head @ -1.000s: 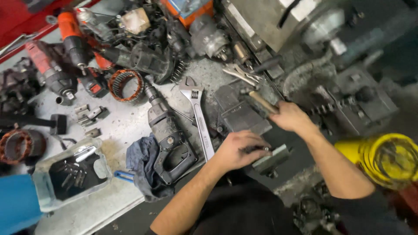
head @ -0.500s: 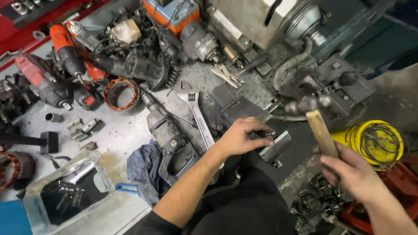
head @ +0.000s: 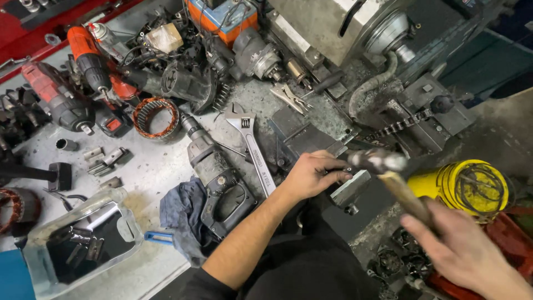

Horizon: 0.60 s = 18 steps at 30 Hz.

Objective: The person clamps small metal parts in a bench vise and strikes them with a hammer, then grips and turns the parts with locking pliers and an adjustable wrench while working at a cluttered workshop bench.

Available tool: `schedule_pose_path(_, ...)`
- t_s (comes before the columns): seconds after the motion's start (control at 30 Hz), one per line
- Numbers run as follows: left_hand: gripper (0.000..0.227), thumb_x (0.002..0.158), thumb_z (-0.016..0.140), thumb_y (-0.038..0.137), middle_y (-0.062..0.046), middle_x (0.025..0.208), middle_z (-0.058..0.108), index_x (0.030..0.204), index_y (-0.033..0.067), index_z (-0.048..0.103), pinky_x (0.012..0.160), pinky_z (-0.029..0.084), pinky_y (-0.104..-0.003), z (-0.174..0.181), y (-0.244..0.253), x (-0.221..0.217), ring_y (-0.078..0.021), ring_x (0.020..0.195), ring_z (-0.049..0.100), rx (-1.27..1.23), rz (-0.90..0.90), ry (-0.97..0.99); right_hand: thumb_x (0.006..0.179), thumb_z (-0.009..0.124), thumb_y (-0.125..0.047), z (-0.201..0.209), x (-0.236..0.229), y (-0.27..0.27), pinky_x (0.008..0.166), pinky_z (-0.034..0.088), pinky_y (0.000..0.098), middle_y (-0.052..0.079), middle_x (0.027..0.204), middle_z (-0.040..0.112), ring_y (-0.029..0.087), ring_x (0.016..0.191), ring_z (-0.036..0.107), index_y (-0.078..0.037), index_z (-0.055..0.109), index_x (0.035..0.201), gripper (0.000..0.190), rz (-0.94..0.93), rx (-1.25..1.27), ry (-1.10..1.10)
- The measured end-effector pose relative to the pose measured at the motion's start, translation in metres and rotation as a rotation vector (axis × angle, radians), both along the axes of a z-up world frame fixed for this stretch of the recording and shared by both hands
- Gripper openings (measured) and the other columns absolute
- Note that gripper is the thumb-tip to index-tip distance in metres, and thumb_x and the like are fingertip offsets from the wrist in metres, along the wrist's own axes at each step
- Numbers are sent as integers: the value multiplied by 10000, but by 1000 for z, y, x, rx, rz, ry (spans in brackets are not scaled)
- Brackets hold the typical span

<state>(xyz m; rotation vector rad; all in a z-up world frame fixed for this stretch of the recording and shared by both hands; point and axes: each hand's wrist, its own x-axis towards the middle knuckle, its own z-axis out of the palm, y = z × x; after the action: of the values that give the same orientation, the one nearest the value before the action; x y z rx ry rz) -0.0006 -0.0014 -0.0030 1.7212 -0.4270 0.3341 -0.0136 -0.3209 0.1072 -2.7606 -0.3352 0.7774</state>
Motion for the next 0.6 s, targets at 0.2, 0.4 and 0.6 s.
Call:
schedule_pose_path(0.2, 246, 873, 826, 244, -92, 919, 743, 1065, 94, 791, 777, 577, -347, 2, -2, -3, -238, 856, 718, 17, 22, -12, 967, 628, -464, 35, 3, 18, 589, 546, 390, 80, 712, 552, 224, 649, 580, -123, 614, 972, 341, -58, -106, 18)
schedule_pose_path(0.4, 241, 882, 820, 239, -85, 911, 744, 1078, 102, 796, 796, 577, -341, 9, 1, -3, -225, 876, 714, 30, 26, -14, 999, 629, -463, 38, 10, 6, 572, 511, 396, 101, 703, 531, 233, 636, 558, -84, 573, 933, 389, -96, -122, -22)
schedule_pose_path(0.6, 287, 1020, 683, 251, -51, 960, 757, 1260, 107, 744, 837, 551, -309, 2, 19, 3, -168, 869, 687, -153, -172, 170, 1017, 614, -457, 20, 10, -4, 587, 465, 401, 109, 714, 536, 241, 595, 548, -66, 588, 917, 405, -177, -17, 60)
